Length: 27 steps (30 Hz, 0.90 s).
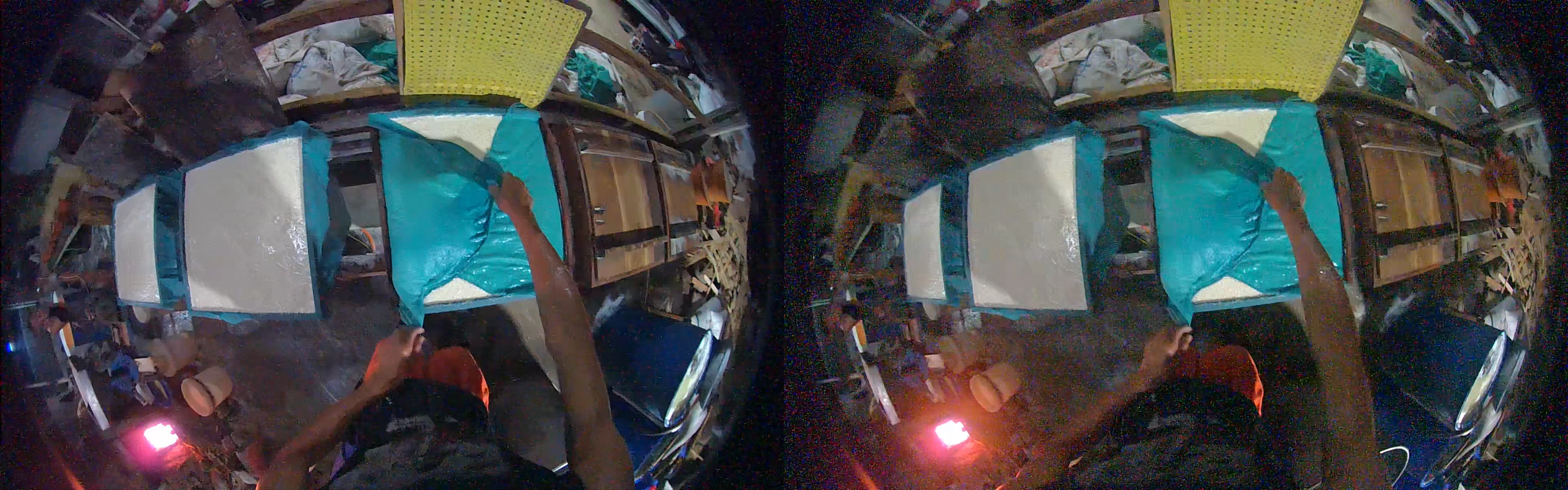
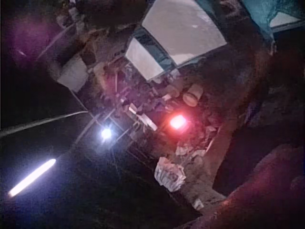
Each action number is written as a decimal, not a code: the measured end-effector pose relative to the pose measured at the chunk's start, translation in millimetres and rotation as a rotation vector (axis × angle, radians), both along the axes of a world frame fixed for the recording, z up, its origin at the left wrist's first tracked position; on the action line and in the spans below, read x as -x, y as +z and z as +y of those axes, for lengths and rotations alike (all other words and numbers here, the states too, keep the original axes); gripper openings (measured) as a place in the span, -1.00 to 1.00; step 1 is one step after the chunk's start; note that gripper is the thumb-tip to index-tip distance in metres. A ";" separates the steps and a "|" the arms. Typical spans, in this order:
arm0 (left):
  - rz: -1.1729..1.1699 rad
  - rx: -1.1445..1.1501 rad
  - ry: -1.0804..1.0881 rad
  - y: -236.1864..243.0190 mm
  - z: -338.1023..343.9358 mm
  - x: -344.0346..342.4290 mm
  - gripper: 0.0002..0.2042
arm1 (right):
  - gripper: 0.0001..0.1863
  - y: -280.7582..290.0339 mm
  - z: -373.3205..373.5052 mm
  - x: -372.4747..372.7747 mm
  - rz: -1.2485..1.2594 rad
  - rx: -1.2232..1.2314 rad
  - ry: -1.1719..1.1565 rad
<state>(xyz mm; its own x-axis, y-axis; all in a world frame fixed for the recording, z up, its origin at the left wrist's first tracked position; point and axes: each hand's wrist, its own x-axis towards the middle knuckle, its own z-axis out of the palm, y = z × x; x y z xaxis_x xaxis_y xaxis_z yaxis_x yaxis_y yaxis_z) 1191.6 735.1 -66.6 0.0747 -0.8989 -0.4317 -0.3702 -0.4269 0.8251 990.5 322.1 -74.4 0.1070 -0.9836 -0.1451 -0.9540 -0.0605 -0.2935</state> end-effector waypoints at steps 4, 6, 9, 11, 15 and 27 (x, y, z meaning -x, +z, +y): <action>-0.694 0.373 -0.554 14.0 0.6 2.8 -0.76 | -0.68 11.5 -7.7 16.0 -0.054 -0.019 -0.045; -0.808 0.386 -0.643 49.5 -13.3 -7.1 -0.76 | -0.72 39.7 -6.6 16.0 -0.168 0.060 0.012; -0.612 -0.048 -0.491 95.1 -59.8 -22.1 -0.80 | -0.84 105.3 1.7 7.0 -0.596 0.121 0.097; -0.540 -0.089 -0.294 78.8 -87.8 -40.5 -0.81 | -0.84 154.9 3.5 3.7 -0.572 0.165 0.079; -0.147 0.194 0.316 46.2 -234.3 -92.6 -0.60 | -0.82 204.7 5.0 0.7 -0.631 0.105 0.025; -0.728 0.893 0.482 -77.6 -470.6 -220.6 -0.71 | -0.85 245.4 33.3 3.0 -0.517 0.254 0.157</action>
